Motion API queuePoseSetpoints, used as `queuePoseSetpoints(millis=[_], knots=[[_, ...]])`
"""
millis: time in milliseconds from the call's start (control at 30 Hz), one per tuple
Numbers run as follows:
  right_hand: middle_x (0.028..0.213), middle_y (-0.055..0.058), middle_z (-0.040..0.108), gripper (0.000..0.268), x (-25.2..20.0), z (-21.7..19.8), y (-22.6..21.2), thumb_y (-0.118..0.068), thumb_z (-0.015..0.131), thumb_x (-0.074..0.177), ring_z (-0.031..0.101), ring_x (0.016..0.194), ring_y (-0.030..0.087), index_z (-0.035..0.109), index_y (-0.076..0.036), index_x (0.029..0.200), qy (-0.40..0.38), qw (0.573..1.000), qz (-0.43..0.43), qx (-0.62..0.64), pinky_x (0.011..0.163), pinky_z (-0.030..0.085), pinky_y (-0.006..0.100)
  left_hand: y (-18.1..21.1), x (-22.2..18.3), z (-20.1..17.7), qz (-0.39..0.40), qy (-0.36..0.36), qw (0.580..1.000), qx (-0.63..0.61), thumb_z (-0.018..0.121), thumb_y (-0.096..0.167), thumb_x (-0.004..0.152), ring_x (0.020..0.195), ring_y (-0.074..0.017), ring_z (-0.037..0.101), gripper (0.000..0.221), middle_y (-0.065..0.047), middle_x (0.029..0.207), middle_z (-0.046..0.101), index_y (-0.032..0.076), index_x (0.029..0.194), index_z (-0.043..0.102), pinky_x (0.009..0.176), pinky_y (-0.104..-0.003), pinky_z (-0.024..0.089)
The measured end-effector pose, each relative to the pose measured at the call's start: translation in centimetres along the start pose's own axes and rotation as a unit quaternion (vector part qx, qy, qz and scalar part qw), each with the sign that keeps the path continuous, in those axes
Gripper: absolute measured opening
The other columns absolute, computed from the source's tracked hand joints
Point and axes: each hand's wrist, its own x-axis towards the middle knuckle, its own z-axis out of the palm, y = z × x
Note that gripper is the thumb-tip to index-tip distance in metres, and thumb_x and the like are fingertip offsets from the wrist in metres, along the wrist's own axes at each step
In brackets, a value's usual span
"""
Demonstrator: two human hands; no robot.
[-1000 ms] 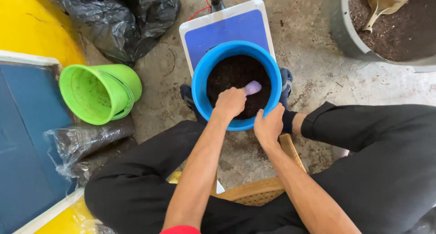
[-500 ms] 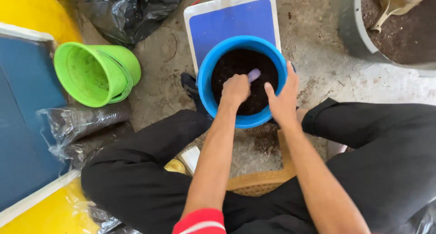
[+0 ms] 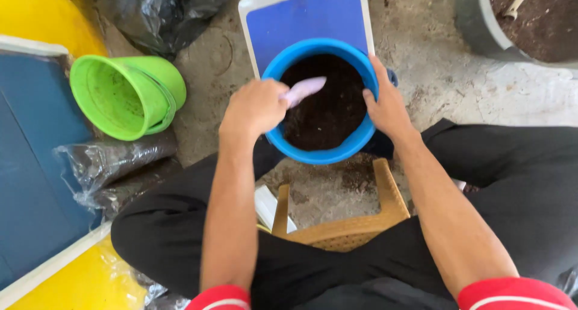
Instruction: Scooping soil into plastic bags, measuring and mixing components, and checking weights using a digital scale.
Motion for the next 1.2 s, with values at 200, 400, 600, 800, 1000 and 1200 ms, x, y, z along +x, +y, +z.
queuePoseSetpoints(millis=[200, 400, 600, 800, 1000, 1200], knots=[[0.152, 0.035, 0.045, 0.076, -5.7, 6.9, 1.9, 0.004, 0.063, 0.091, 0.046, 0.139, 0.051, 0.027, 0.000, 0.157, 0.235, 0.969, -0.071, -0.011, 0.113, 0.038, 0.050, -0.6, 12.0, 19.0, 0.059, 0.012, 0.998, -0.017, 0.069, 0.025, 0.089, 0.095, -0.0411, 0.070, 0.021, -0.022, 0.100, 0.072, 0.009, 0.099, 0.076, 0.081, -0.052, 0.056], [0.146, 0.030, 0.055, 0.072, -4.1, 5.1, 4.5, 0.011, 0.050, 0.089, 0.053, 0.136, 0.048, 0.034, -0.003, 0.157, 0.186, 0.982, -0.041, 0.014, 0.113, 0.043, 0.048, -1.8, 4.6, 13.1, 0.113, -0.010, 0.993, -0.040, 0.064, 0.025, 0.091, 0.091, -0.0413, 0.070, 0.022, -0.021, 0.094, 0.074, 0.013, 0.108, 0.072, 0.079, -0.054, 0.055], [0.119, 0.025, 0.067, 0.059, 0.6, -0.6, 0.3, -0.009, 0.060, 0.098, 0.063, 0.110, 0.046, 0.043, -0.012, 0.155, 0.013, 0.999, 0.029, 0.002, 0.096, 0.049, 0.049, -3.5, -0.5, 4.3, 0.069, 0.023, 0.993, 0.091, 0.061, 0.026, 0.096, 0.090, -0.0423, 0.070, 0.019, -0.018, 0.097, 0.073, 0.012, 0.104, 0.072, 0.080, -0.058, 0.053], [0.118, 0.024, 0.067, 0.042, -2.7, 5.0, 3.4, -0.018, 0.066, 0.103, 0.066, 0.109, 0.041, 0.049, -0.003, 0.139, 0.204, 0.978, 0.017, 0.045, 0.096, 0.050, 0.048, 1.2, 10.1, 14.0, 0.047, 0.068, 0.996, -0.035, 0.063, 0.024, 0.090, 0.096, -0.0427, 0.070, 0.026, -0.020, 0.101, 0.073, 0.017, 0.114, 0.070, 0.083, -0.055, 0.055], [0.115, 0.026, 0.068, 0.042, -5.6, 5.3, 2.0, -0.008, 0.063, 0.096, 0.066, 0.107, 0.045, 0.048, -0.002, 0.135, 0.191, 0.979, 0.050, 0.046, 0.093, 0.050, 0.052, -0.4, 8.7, 16.6, 0.072, 0.020, 0.997, -0.036, 0.060, 0.021, 0.098, 0.099, -0.0426, 0.070, 0.029, -0.021, 0.105, 0.074, 0.018, 0.126, 0.062, 0.085, -0.055, 0.055], [0.104, 0.030, 0.068, 0.050, -2.3, 3.7, 3.6, 0.004, 0.060, 0.091, 0.063, 0.100, 0.053, 0.046, -0.003, 0.139, 0.153, 0.988, -0.008, -0.011, 0.081, 0.049, 0.057, -3.3, 2.4, 7.2, 0.095, -0.062, 0.993, 0.011, 0.067, 0.030, 0.092, 0.097, -0.0376, 0.071, 0.023, -0.014, 0.100, 0.075, 0.020, 0.112, 0.072, 0.082, -0.053, 0.056]])
